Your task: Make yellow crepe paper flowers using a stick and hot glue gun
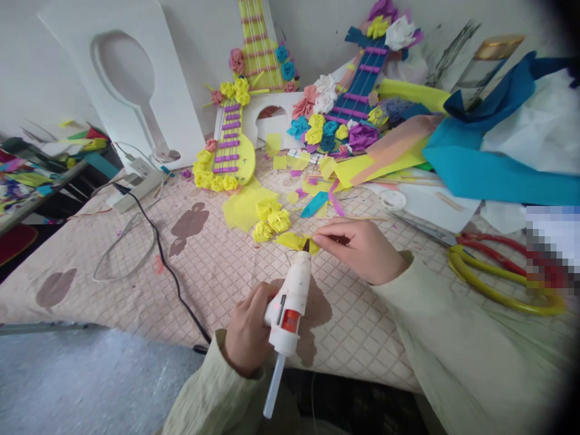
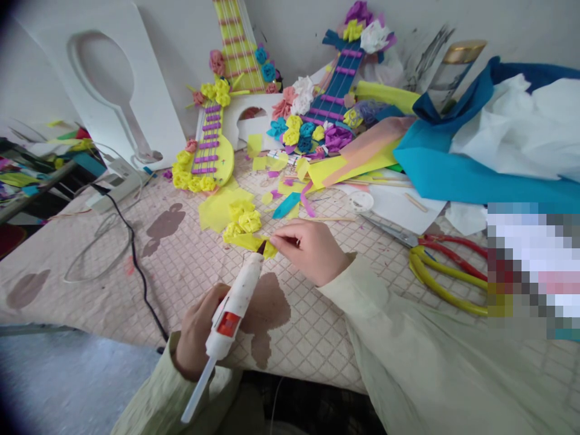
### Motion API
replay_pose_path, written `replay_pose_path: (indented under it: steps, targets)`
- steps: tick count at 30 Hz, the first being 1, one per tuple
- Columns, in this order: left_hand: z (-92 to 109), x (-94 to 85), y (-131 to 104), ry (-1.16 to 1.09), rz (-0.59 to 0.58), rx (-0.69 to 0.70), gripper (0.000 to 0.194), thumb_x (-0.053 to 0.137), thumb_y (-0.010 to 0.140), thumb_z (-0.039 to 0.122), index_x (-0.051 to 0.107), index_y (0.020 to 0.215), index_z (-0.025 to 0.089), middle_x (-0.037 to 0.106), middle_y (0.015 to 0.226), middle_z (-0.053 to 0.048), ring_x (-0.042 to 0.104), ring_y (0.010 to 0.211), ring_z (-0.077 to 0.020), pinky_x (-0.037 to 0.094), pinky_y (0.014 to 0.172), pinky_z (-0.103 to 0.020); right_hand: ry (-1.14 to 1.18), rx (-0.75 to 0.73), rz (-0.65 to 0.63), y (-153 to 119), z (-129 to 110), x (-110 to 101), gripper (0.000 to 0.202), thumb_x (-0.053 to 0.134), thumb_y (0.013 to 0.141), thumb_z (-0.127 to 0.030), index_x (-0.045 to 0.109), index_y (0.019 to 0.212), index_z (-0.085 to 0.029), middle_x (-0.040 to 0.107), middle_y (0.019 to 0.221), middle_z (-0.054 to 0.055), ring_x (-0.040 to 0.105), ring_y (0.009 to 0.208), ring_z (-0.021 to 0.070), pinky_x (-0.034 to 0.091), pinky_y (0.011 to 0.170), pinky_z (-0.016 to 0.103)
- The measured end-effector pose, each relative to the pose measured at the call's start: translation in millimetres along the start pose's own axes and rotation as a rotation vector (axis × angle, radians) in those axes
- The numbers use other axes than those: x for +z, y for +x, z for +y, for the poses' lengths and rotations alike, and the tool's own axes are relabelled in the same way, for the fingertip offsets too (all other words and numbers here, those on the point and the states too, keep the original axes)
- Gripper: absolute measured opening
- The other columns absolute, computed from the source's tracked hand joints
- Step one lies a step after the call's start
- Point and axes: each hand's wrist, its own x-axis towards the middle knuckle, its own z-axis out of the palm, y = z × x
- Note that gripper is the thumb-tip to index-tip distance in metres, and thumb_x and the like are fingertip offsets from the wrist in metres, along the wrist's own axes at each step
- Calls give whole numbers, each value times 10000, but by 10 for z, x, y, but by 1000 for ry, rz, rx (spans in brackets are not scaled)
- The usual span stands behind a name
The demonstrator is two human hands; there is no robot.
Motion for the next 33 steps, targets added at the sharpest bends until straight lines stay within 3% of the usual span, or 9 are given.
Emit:
replay_pose_path:
  steps: [23,33]
  targets:
    - [-8,8,5,2,-5,-18,46,425,751,160,453,723,182,517,579,16,478,454,-103,371,420,-196,9,0,-4,0,4,-9,166,538,799,-230,666,714,-169,656,737,29,572,668,127,443,627,254]
    - [-34,2,18,-43,17,-72,40,511,708,181,509,747,171,540,554,22,495,428,-103,389,416,-209,-35,-15,43,-7,1,-10,134,557,782,-213,673,717,-191,672,752,25,587,668,132,456,627,259]
